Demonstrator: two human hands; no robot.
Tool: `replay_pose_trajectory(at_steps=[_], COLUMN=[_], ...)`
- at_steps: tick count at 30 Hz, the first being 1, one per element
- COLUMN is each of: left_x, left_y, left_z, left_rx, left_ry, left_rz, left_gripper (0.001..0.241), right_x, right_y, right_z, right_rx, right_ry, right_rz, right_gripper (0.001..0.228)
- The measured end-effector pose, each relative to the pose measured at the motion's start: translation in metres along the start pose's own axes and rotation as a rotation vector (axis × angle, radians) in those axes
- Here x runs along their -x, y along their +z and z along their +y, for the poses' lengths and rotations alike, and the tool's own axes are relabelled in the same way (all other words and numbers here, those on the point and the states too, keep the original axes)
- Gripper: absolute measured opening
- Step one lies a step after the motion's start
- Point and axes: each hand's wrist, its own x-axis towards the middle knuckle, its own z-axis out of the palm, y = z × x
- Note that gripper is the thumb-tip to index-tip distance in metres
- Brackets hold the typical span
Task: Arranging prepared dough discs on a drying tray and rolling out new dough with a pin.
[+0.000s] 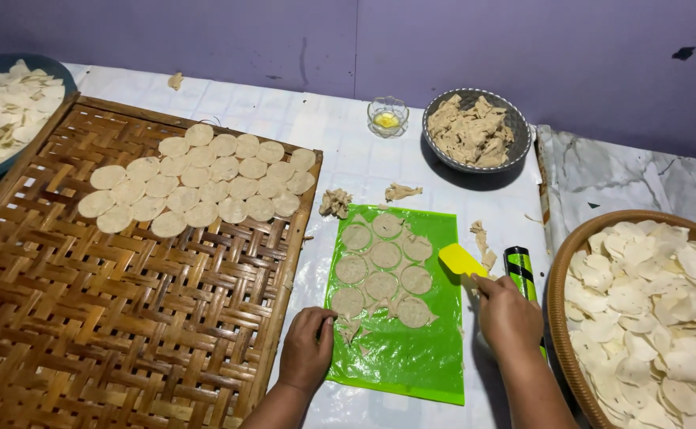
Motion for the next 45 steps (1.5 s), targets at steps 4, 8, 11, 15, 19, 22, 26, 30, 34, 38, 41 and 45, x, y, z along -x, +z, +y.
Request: replay_pose_trajectory(at_steps=[4, 8, 11, 15, 19, 22, 26, 30, 34, 38, 41, 45], left_x=[0.000, 0.001, -0.002, 0.001, 0.000, -0.002, -0.001, -0.001, -0.008, -0.017, -0.021, -0.025], left_y=[0.002, 0.002, 0.003, 0.004, 0.003, 0.002, 0.000, 0.000, 0.000, -0.004, 0.003, 0.003], left_z=[0.000, 0.000, 0.001, -0.001, 0.000, 0.000, 0.001, -0.003, 0.003, 0.050, 0.059, 0.057], left_rx=[-0.018, -0.034, -0.043, -0.052, -0.024, -0.018, 0.051, 0.141, 0.344, 0.935, 1.358, 1.607], left_ry=[-0.011, -0.002, -0.008, -0.017, -0.023, -0.035, -0.027, -0.118, -0.231, -0.661, -0.843, -0.826], left_rz=[0.022, 0.030, 0.043, 0.056, 0.054, 0.040, 0.064, 0.049, 0.131, -0.160, -0.364, -0.278], left_gripper=[0.011, 0.010, 0.010, 0.010, 0.010, 0.009, 0.011, 0.013, 0.019, 0.046, 0.071, 0.054], right_x=[0.004, 0.003, -0.002, -0.015, -0.008, -0.005, 0.013, 0.027, 0.047, 0.079, 0.093, 0.104], right_y=[-0.022, -0.027, -0.025, -0.002, -0.019, -0.017, -0.031, -0.032, -0.031, -0.047, -0.047, -0.042], right_z=[-0.014, -0.022, -0.023, -0.026, -0.031, -0.028, -0.031, -0.026, -0.016, -0.018, -0.016, -0.010], right_rx=[0.073, 0.029, 0.005, -0.012, -0.158, -0.415, -0.501, -0.594, -0.716, -0.742, -0.582, -0.392], right_ry=[-0.001, -0.060, -0.106, -0.121, -0.026, -0.003, 0.037, -0.026, -0.182, -0.447, -0.541, -0.571], right_rz=[-0.153, -0.178, -0.166, -0.130, -0.176, -0.060, -0.059, 0.004, 0.059, 0.091, 0.102, 0.158], right_gripper=[0.038, 0.031, 0.029, 0.032, 0.030, 0.029, 0.029, 0.029, 0.034, 0.041, 0.043, 0.045])
